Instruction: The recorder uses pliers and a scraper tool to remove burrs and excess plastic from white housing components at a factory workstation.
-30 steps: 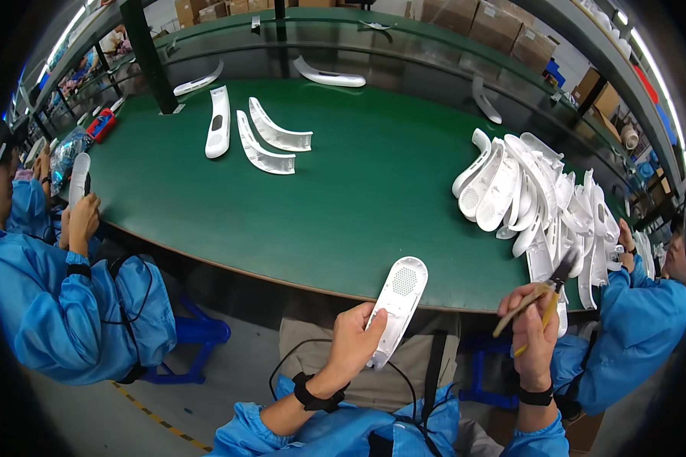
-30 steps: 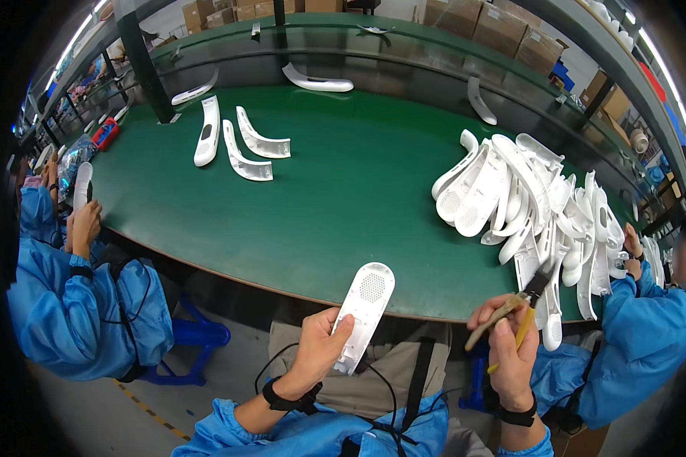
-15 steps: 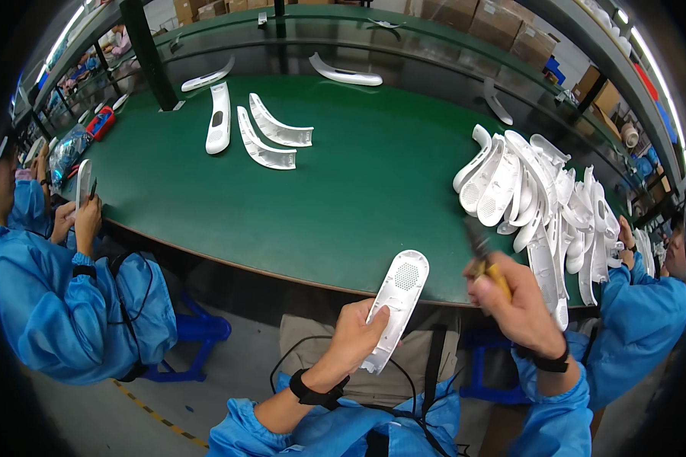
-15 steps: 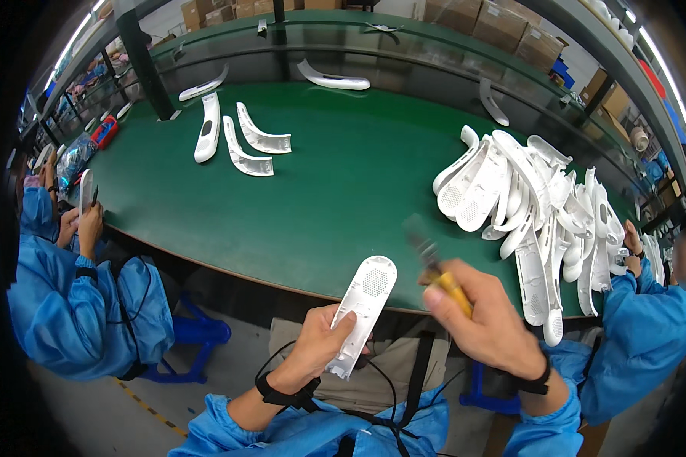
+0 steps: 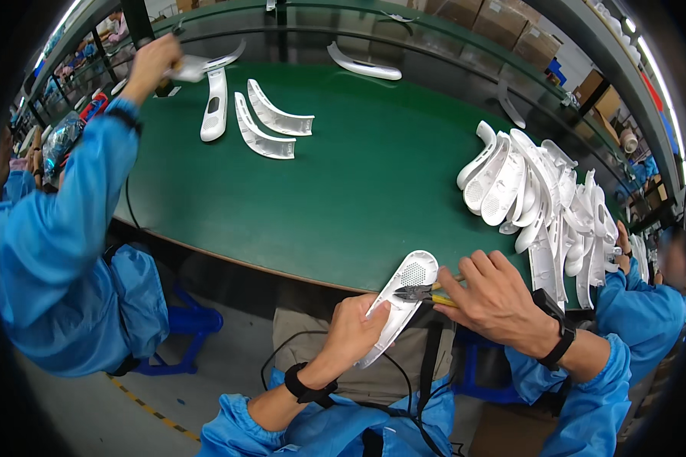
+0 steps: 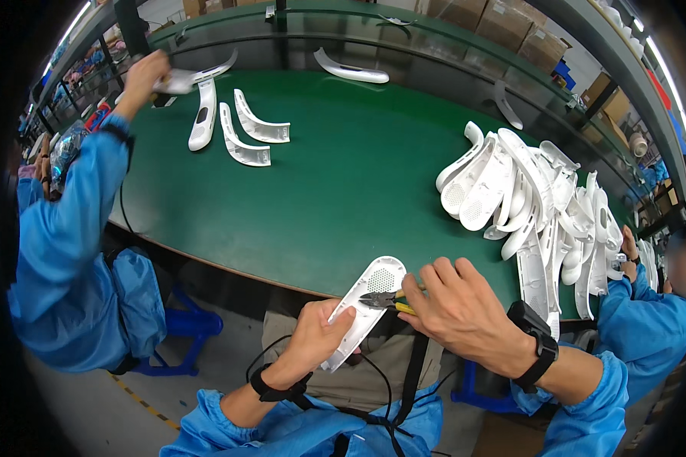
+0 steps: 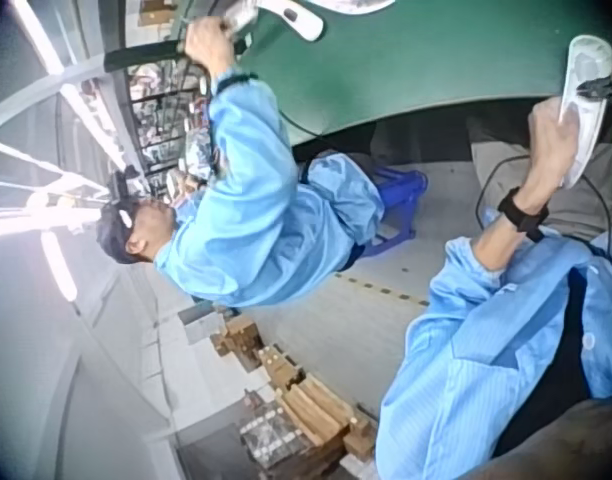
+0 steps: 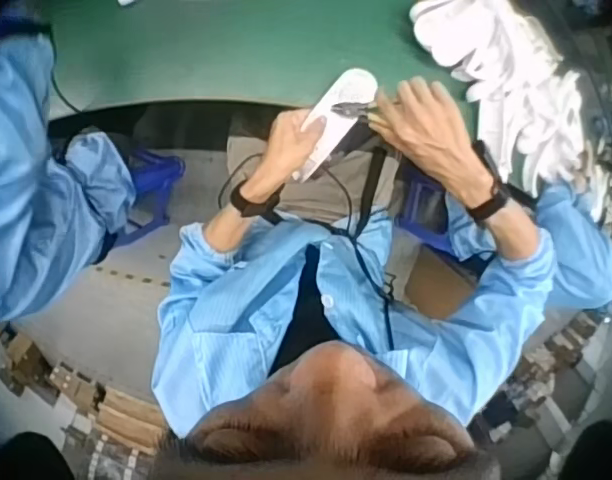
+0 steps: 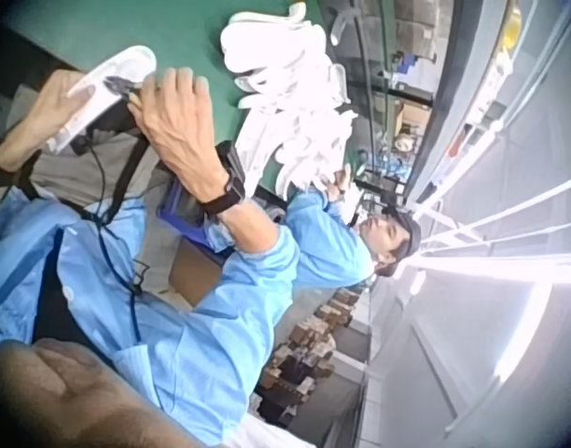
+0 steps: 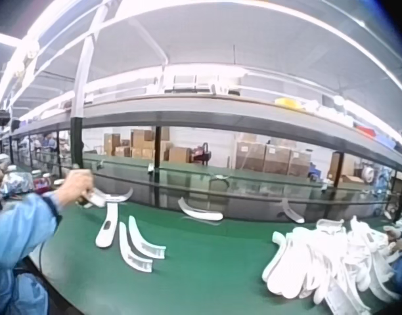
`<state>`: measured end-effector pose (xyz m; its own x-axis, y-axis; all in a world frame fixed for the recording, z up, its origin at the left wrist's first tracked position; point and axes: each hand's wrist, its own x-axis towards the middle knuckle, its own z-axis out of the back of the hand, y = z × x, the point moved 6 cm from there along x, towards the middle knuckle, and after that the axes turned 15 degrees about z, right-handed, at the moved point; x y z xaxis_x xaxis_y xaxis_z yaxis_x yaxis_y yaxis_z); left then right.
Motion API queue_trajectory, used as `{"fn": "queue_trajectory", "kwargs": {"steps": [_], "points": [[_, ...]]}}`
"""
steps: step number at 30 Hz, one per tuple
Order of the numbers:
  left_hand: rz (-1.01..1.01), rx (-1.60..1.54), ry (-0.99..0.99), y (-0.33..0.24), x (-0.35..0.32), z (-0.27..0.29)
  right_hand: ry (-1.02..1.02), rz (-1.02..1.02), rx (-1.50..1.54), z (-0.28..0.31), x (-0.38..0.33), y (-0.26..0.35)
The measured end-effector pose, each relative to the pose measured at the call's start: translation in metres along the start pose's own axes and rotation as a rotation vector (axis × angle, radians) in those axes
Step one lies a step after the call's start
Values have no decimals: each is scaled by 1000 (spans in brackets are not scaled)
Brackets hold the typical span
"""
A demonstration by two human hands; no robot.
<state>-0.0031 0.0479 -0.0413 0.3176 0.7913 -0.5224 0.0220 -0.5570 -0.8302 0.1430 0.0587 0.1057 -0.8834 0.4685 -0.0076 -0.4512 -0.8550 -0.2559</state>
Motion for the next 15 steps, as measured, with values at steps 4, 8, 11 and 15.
{"fn": "queue_trajectory", "kwargs": {"steps": [4,8,11,15], "points": [[19,-18,21,0,-1,0,55,49,-25,0,5,0],[21,31,1,-2,-1,1,65,83,3,1,5,-3],[9,58,-9,-6,-4,1,55,100,-16,4,8,-4],[-2,56,-9,-4,-2,2,63,95,-25,4,11,-5]]}}
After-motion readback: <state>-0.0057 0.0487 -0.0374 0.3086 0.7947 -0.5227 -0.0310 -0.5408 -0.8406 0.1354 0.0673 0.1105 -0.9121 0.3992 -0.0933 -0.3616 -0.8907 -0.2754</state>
